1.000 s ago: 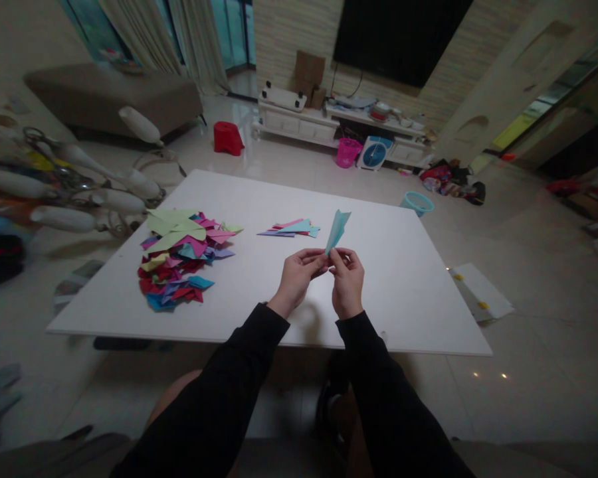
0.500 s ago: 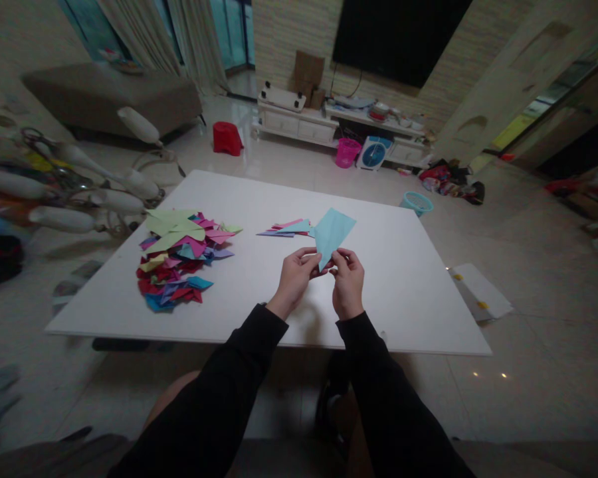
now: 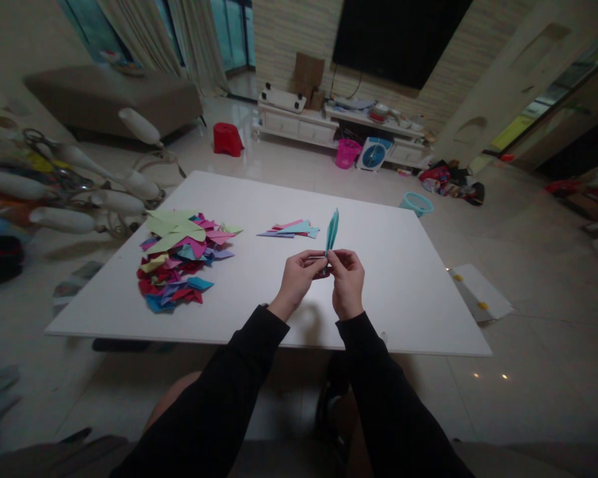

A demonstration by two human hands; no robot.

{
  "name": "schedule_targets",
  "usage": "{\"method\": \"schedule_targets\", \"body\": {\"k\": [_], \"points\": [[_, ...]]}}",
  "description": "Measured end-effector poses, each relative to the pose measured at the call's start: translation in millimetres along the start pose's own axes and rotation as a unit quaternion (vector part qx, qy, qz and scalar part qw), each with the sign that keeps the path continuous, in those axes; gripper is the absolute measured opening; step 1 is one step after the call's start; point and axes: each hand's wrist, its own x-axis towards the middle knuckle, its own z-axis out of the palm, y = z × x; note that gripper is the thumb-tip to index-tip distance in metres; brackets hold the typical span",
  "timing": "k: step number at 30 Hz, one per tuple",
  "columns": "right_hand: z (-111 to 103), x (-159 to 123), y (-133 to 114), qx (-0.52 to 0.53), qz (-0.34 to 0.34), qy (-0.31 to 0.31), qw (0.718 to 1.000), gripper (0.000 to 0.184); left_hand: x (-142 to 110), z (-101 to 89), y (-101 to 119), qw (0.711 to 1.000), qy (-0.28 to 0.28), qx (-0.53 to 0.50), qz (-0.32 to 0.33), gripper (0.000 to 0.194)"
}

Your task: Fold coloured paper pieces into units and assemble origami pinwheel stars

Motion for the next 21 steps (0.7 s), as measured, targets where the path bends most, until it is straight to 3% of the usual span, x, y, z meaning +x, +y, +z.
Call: {"method": "schedule_targets", "body": {"k": [21], "points": [[0.7,0.1,-4.8,0.04,0.05,0.028,0.998,0.029,0.9,2.2,-2.3,1.0,0.003,-0.002,-0.018,0.032]]}}
